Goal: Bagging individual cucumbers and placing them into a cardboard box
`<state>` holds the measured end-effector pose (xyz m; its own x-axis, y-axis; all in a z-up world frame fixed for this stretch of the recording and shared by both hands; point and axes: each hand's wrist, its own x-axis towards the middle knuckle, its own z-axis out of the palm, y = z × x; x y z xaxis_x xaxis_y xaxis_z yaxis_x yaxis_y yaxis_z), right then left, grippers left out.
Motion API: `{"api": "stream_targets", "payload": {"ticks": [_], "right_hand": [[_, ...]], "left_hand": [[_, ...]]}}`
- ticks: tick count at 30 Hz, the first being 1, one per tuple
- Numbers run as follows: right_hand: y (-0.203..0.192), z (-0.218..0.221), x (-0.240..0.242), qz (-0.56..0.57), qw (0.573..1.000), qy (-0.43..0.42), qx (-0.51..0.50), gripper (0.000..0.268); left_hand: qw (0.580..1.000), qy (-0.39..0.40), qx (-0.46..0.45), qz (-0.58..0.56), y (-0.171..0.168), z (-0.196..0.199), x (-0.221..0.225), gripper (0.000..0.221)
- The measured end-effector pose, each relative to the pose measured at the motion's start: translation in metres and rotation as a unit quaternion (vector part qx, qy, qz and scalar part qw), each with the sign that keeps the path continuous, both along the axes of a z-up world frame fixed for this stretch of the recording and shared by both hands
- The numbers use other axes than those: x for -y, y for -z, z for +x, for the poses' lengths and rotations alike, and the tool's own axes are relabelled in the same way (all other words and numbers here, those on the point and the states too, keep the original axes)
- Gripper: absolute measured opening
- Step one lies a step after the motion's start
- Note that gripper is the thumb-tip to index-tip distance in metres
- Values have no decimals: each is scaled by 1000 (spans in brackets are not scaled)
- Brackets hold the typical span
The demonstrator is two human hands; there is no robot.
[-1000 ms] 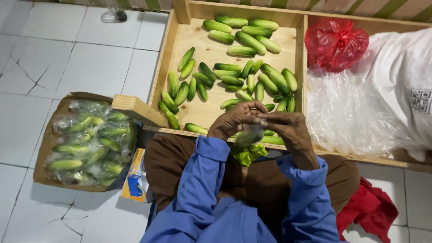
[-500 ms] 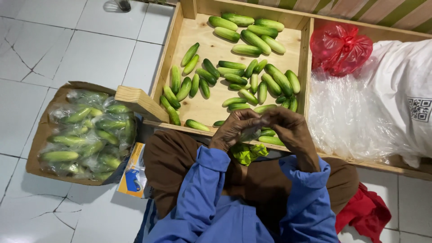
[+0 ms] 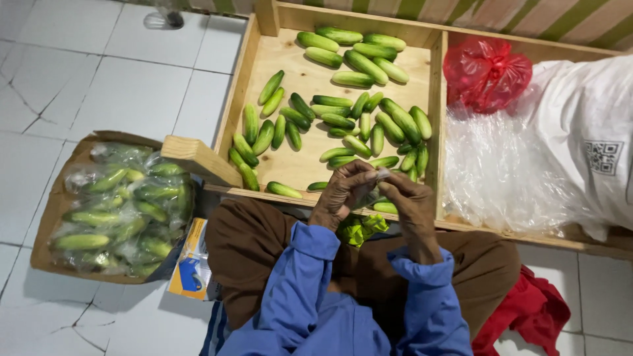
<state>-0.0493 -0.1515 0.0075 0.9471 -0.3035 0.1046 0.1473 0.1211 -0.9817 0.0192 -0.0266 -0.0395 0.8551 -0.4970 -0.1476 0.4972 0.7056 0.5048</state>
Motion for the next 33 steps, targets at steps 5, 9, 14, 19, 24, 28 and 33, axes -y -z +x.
{"api": "stream_targets", "payload": {"ticks": [5, 9, 14, 19, 24, 28, 33], "right_hand": [[4, 6, -6, 38, 998, 44, 12, 20], [20, 7, 2, 71, 996, 50, 4, 19], [41, 7, 8, 116, 992, 58, 3, 19], [-10, 5, -14, 85, 991, 97, -45, 16], [-39, 22, -21, 5, 995, 84, -52, 18], [-41, 32, -19, -47, 994, 95, -36, 14], [-34, 9, -41, -112, 986, 116, -33, 13]], "left_hand": [[1000, 28, 6, 12, -8, 2, 2, 9], [997, 73, 14, 12, -14, 8, 1, 15], [994, 97, 21, 41, 10, 15, 2, 16], [992, 67, 78, 79, 7, 15, -16, 18], [948, -109, 141, 266, -12, 12, -33, 19], [956, -32, 8, 293, 11, -13, -29, 43], [985, 142, -86, 56, 64, -11, -7, 67]]}}
